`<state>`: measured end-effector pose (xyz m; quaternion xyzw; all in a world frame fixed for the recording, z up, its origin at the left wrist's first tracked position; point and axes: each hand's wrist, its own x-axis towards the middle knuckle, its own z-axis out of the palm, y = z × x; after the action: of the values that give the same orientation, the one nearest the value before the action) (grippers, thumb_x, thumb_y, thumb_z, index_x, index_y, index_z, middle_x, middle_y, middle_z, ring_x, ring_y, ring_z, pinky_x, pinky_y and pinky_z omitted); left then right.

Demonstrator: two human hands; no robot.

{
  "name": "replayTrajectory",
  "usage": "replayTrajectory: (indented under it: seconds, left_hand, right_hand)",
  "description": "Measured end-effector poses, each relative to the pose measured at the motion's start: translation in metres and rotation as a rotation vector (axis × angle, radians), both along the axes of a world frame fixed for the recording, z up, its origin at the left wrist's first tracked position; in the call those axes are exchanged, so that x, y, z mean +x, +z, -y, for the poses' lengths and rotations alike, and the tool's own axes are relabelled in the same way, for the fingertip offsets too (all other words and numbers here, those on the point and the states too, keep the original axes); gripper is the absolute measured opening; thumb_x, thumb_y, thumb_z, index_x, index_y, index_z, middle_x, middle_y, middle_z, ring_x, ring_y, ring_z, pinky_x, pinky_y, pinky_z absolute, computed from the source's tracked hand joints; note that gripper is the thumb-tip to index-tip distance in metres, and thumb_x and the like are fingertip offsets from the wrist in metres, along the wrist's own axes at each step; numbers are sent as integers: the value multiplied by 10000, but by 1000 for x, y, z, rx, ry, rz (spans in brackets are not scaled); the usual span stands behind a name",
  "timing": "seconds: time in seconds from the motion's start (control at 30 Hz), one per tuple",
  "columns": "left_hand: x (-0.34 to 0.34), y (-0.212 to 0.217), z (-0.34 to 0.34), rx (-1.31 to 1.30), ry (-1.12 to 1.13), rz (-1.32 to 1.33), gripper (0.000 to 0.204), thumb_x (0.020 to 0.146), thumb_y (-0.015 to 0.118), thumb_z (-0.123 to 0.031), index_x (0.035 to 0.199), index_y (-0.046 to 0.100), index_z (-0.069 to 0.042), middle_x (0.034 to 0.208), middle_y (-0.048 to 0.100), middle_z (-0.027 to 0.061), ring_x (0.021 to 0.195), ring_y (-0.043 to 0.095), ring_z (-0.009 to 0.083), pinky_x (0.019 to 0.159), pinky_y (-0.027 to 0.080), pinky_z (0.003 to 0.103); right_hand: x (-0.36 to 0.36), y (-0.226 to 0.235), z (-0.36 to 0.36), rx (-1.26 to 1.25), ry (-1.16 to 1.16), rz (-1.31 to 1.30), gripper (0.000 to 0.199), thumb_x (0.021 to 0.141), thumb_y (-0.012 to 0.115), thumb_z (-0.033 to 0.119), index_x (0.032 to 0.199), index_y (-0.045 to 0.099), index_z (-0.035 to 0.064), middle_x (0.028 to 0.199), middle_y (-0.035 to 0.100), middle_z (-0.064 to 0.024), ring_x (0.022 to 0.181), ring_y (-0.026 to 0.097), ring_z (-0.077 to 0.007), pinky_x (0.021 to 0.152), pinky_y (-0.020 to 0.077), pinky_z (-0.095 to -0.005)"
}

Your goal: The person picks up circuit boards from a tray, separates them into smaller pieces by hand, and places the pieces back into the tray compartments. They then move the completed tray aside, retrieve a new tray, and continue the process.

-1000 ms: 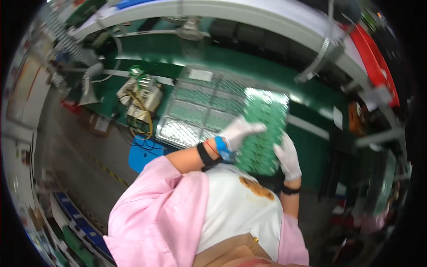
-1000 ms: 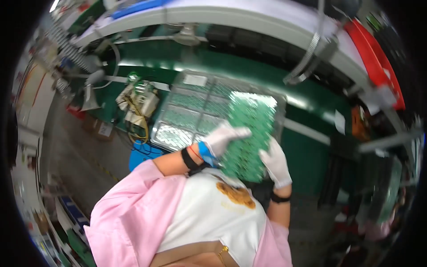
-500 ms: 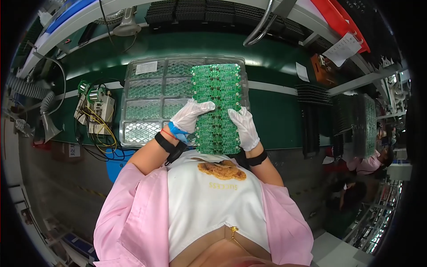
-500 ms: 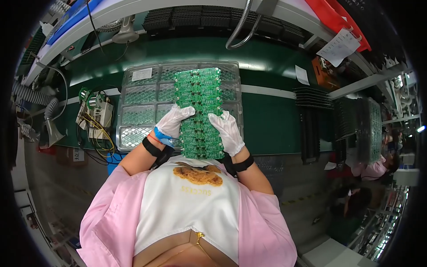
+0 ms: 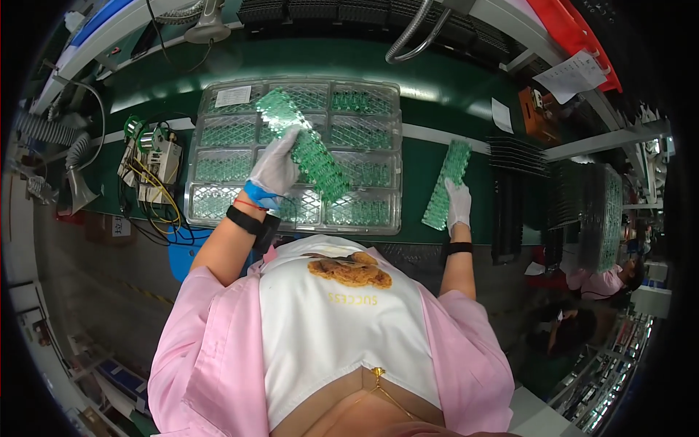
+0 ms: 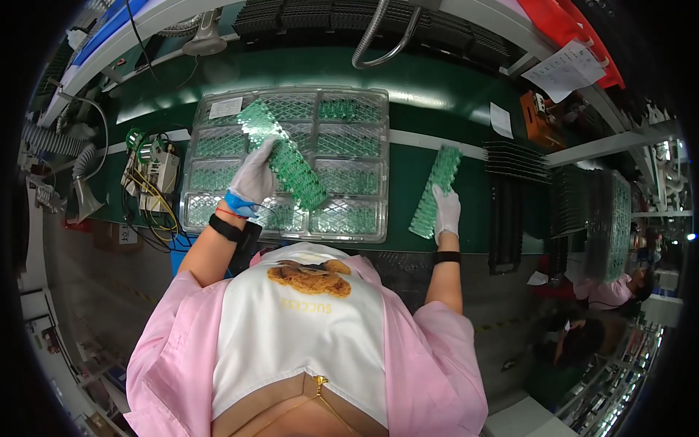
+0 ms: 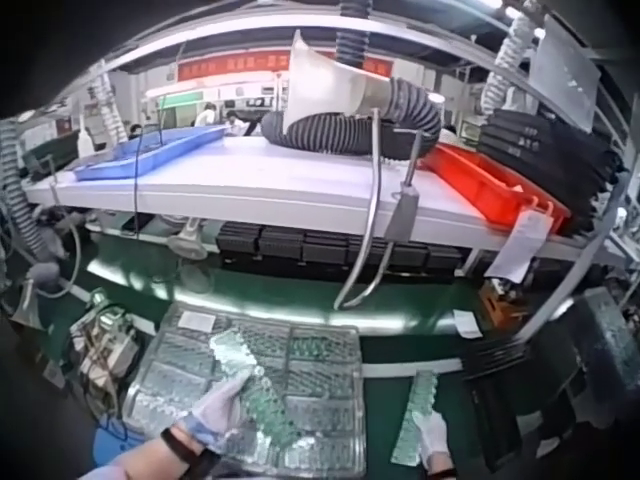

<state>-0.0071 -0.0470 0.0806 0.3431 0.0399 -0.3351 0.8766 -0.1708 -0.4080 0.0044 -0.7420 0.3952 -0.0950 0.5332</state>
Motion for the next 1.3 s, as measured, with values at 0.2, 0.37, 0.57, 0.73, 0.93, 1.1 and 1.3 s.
replayTrajectory:
  seconds: [0.2, 0.37, 0.57, 0.73, 0.93, 1.1, 1.3]
  left_hand:
    - [-7, -29, -12, -93, 139, 34, 165, 931, 511, -54, 1092, 547, -67, 1017, 620, 81, 974, 615, 212, 885, 524, 388]
    - [-27, -16, -10, -180, 222, 35, 185, 934, 511, -67, 1117, 531, -45, 1057, 611, 92, 1011, 599, 221, 913, 506, 398]
    - [-30, -6, -10, -264, 212, -81, 183, 938, 518, -111, 1089, 544, -11, 1074, 608, 109, 1031, 586, 229, 972, 466, 409]
    - [-22, 0, -48, 60, -60, -61, 363, 852, 668, -229, 1083, 531, 15, 1076, 613, 119, 1028, 584, 271, 943, 458, 428]
    - [-25, 43, -65, 1534, 300, 1269, 452, 746, 741, -277, 1054, 560, -1, 919, 639, 139, 851, 625, 292, 768, 507, 383]
    - [-25, 23, -67, 919, -161, 1652, 319, 727, 737, -218, 963, 620, -38, 774, 637, 104, 660, 624, 261, 614, 503, 359]
    - [-3, 24, -79, 455, -449, 1496, 304, 698, 762, -210, 916, 650, -30, 855, 643, 89, 692, 614, 234, 634, 492, 315]
  right_hand:
    - [-18, -71, 30, -542, 149, -575, 505, 768, 686, 390, 1046, 592, -21, 1002, 622, -198, 891, 609, -340, 810, 477, -395]
    - [2, 3, -4, -754, 108, -518, 520, 761, 700, 358, 1084, 576, -30, 993, 616, -198, 934, 600, -328, 796, 492, -403]
    - [39, 80, -157, 503, 521, 235, 560, 812, 676, 273, 1266, 461, 25, 855, 589, -87, 623, 562, -109, 436, 464, -203]
    - [54, 80, -193, 91, 640, 189, 428, 807, 671, 215, 1156, 480, 56, 814, 589, -77, 637, 567, -150, 462, 464, -241]
    - [59, 99, -202, -886, 710, 585, 198, 773, 691, 169, 871, 577, 40, 747, 586, -94, 677, 581, -254, 566, 478, -333]
    - [61, 131, -236, -828, 930, 642, 138, 749, 668, 161, 747, 585, 50, 757, 577, -96, 701, 574, -282, 630, 462, -369]
    - [81, 138, -221, -400, 1398, 450, 88, 775, 597, 163, 805, 633, 89, 784, 593, -77, 706, 587, -241, 568, 461, -307]
